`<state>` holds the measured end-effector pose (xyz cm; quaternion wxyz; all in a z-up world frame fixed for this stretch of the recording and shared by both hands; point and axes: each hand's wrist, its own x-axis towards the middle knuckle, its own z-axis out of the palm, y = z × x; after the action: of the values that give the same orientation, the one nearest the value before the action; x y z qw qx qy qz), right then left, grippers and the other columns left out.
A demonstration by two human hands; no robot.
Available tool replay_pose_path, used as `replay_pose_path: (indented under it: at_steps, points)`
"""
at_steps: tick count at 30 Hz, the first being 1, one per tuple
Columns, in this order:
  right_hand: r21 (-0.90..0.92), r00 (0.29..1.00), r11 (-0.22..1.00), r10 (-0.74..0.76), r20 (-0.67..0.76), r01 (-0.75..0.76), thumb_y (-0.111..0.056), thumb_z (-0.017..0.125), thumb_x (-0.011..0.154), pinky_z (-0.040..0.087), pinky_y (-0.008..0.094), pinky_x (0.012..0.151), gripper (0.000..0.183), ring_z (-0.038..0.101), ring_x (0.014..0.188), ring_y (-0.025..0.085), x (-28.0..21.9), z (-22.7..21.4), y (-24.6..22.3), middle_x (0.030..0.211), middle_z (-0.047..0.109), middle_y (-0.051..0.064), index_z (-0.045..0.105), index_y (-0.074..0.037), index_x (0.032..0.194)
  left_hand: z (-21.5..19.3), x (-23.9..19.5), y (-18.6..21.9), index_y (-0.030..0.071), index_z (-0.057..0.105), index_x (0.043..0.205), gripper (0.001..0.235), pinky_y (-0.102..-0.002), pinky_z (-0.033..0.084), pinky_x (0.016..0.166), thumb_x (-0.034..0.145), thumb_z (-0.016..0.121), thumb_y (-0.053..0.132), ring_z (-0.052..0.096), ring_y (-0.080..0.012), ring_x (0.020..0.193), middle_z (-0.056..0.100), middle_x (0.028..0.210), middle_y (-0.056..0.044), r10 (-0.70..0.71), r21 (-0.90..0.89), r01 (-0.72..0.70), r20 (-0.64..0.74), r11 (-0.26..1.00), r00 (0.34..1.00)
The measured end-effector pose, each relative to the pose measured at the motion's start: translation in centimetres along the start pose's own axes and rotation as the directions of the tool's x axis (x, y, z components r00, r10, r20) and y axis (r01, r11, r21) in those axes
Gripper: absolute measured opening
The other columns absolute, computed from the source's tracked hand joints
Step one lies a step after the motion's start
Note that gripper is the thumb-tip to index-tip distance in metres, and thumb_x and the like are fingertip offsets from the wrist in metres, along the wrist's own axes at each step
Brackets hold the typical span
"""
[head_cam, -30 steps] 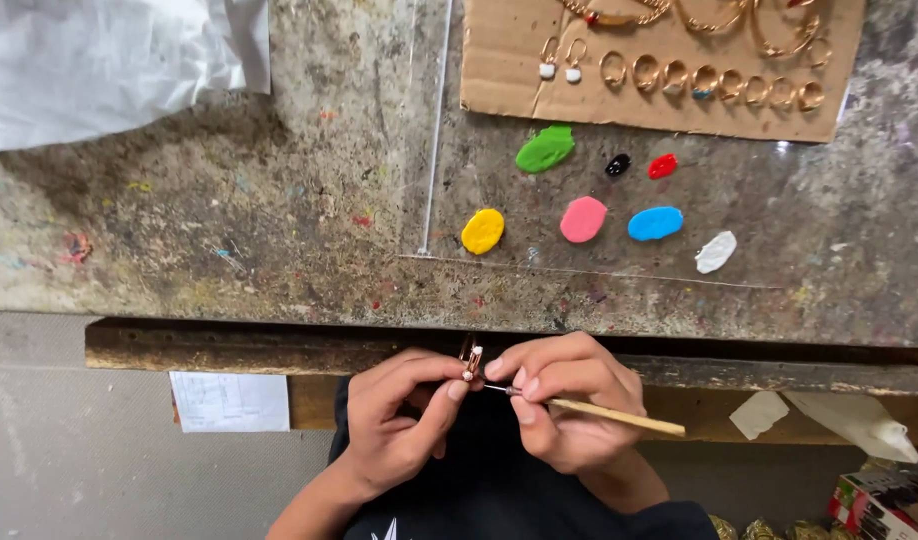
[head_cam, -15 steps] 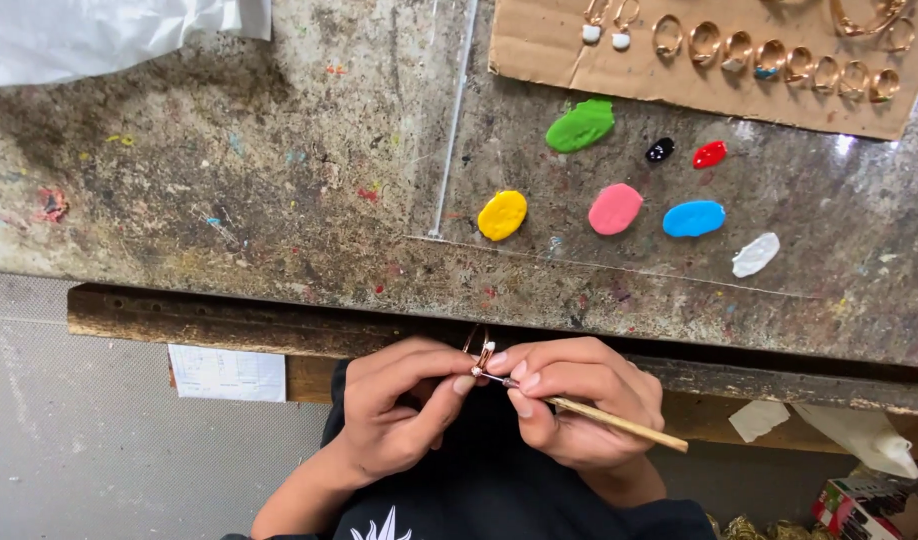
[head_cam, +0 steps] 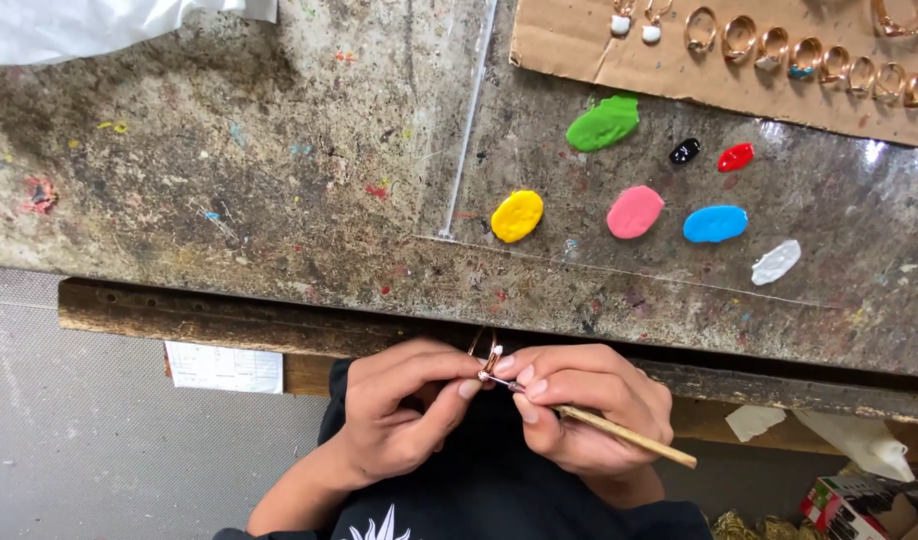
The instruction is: The person paints small white beads on a copper-colored ring using a fine brush and multiple paint colors from a palette. They repeatedly dip the brush into different colors and apply paint to the beads while holding the ring steady.
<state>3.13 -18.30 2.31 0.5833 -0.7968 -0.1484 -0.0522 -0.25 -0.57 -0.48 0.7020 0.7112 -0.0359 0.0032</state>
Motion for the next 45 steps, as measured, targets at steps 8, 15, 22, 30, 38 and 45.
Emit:
replay_pose_path:
  at_steps: [8,15,22,30,38,45]
  points:
    - [0.001,1.000,1.000,0.003,0.015,-0.003,-0.012,0.067,0.092,0.071,0.024,0.068,0.010,0.083,0.072,0.025,-0.2,-0.1,0.1,0.081,0.069,0.013,0.060,-0.006,0.086,0.1,-0.2,-0.4,0.000,0.071,0.106,0.012,-0.023,0.058,0.065,0.096,0.067,0.005,0.073,-0.0185,0.073,0.076,0.092,-0.014,0.007,-0.008,-0.007,-0.006,1.000,1.000]
    - [-0.022,1.000,1.000,-0.006,0.011,0.006,-0.013,0.067,0.091,0.070,0.023,0.067,0.012,0.082,0.070,0.024,-0.1,0.0,0.2,0.079,0.069,0.013,0.062,-0.006,0.082,0.0,-0.2,-0.3,0.000,0.071,0.106,0.012,-0.022,0.056,0.062,0.097,0.066,0.006,0.073,-0.0178,0.072,0.076,0.093,-0.014,0.003,-0.017,-0.003,-0.001,1.000,1.000]
    - [-0.005,1.000,1.000,-0.003,-0.003,0.003,-0.014,0.068,0.092,0.071,0.024,0.067,0.013,0.082,0.070,0.025,-0.3,0.2,0.3,0.080,0.068,0.013,0.060,-0.006,0.085,0.0,-0.3,-0.6,0.000,0.071,0.106,0.012,-0.022,0.058,0.064,0.096,0.067,0.005,0.073,-0.0182,0.073,0.075,0.093,-0.014,0.008,-0.013,-0.008,-0.007,1.000,1.000]
    - [0.004,1.000,1.000,-0.012,-0.001,0.012,-0.013,0.067,0.092,0.072,0.024,0.068,0.011,0.082,0.070,0.026,-0.5,0.1,0.4,0.080,0.068,0.013,0.060,-0.006,0.087,-0.1,-0.3,-0.7,0.000,0.071,0.106,0.012,-0.023,0.057,0.064,0.096,0.067,0.006,0.072,-0.0185,0.072,0.075,0.091,-0.014,0.014,-0.010,-0.014,0.001,1.000,1.000]
    - [-0.016,0.983,0.987,-0.160,0.091,0.162,-0.009,0.071,0.091,0.076,0.026,0.075,0.011,0.084,0.080,0.027,-1.0,-0.6,1.2,0.088,0.069,0.012,0.061,-0.006,0.095,-0.1,-0.1,-0.6,0.000,0.071,0.107,0.013,-0.024,0.058,0.066,0.096,0.067,0.006,0.073,-0.0194,0.073,0.075,0.091,-0.014,0.017,-0.016,-0.017,0.002,1.000,1.000]
    - [-0.039,0.970,0.973,-0.220,0.105,0.226,-0.009,0.073,0.091,0.077,0.029,0.079,0.016,0.084,0.083,0.028,-1.7,-0.8,1.8,0.093,0.069,0.012,0.060,-0.006,0.100,-0.1,-0.1,-0.7,0.000,0.071,0.106,0.012,-0.024,0.057,0.065,0.096,0.067,0.004,0.072,-0.0190,0.071,0.075,0.090,-0.014,0.026,-0.019,-0.026,-0.002,0.999,1.000]
